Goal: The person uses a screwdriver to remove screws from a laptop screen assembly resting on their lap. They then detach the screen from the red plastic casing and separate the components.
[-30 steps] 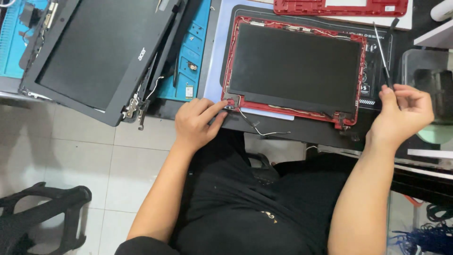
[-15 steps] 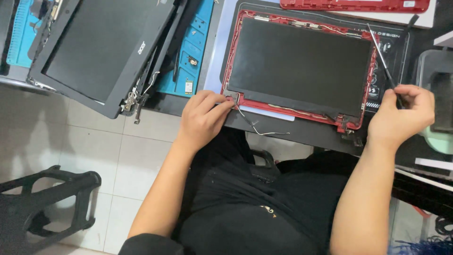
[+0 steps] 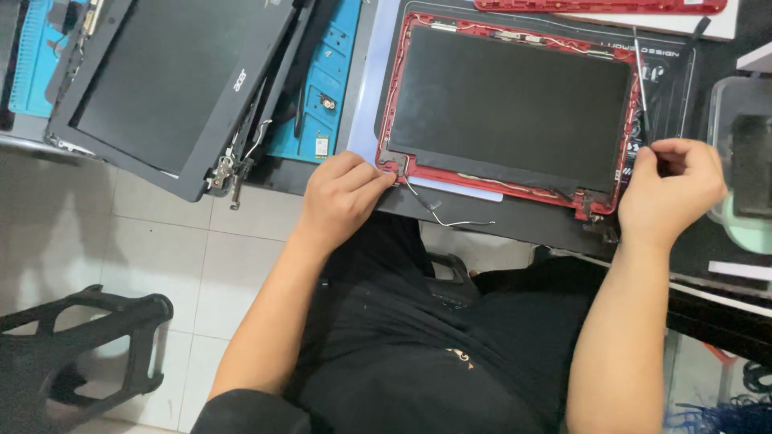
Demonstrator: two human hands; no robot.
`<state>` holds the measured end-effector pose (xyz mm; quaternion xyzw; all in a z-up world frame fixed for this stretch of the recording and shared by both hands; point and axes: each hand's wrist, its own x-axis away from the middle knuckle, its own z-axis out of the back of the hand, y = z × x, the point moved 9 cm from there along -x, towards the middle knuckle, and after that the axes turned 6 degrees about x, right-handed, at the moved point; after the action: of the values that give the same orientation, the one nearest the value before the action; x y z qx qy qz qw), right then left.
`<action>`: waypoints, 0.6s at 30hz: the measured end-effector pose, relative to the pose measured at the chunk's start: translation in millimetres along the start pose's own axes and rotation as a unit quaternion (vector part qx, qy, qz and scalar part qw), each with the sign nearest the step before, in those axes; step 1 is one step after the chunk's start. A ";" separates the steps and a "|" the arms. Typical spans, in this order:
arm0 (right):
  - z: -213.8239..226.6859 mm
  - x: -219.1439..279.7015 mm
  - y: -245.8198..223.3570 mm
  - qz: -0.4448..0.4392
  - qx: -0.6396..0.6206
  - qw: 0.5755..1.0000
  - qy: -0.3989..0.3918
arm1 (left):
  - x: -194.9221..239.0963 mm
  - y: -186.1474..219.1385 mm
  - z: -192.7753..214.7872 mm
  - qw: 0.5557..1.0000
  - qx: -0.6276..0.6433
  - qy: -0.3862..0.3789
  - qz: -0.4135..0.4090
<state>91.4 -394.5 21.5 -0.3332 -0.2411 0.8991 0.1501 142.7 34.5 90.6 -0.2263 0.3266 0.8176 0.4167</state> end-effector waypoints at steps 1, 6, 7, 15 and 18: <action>-0.5 0.2 1.0 -0.007 0.002 1.000 -0.001 | 1.7 0.1 -1.2 1.000 -0.007 0.000 -0.007; -1.4 1.6 -2.8 0.047 0.036 0.998 0.002 | 5.2 5.9 1.8 0.999 -0.030 0.003 -0.030; -2.0 1.4 0.1 0.030 0.044 0.999 0.000 | 2.9 8.9 4.6 0.999 -0.027 0.007 -0.038; 2.0 -5.3 -21.2 0.020 0.075 0.997 0.006 | 7.3 10.2 6.8 0.999 -0.021 0.013 -0.040; -5.1 -2.8 -2.3 0.007 0.054 0.998 -0.013 | 10.4 6.7 1.7 0.999 -0.012 0.009 -0.031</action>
<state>97.1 -392.0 20.9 -0.3145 -0.1917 0.9161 0.1586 131.2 38.3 87.4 -0.2488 0.3139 0.8059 0.4360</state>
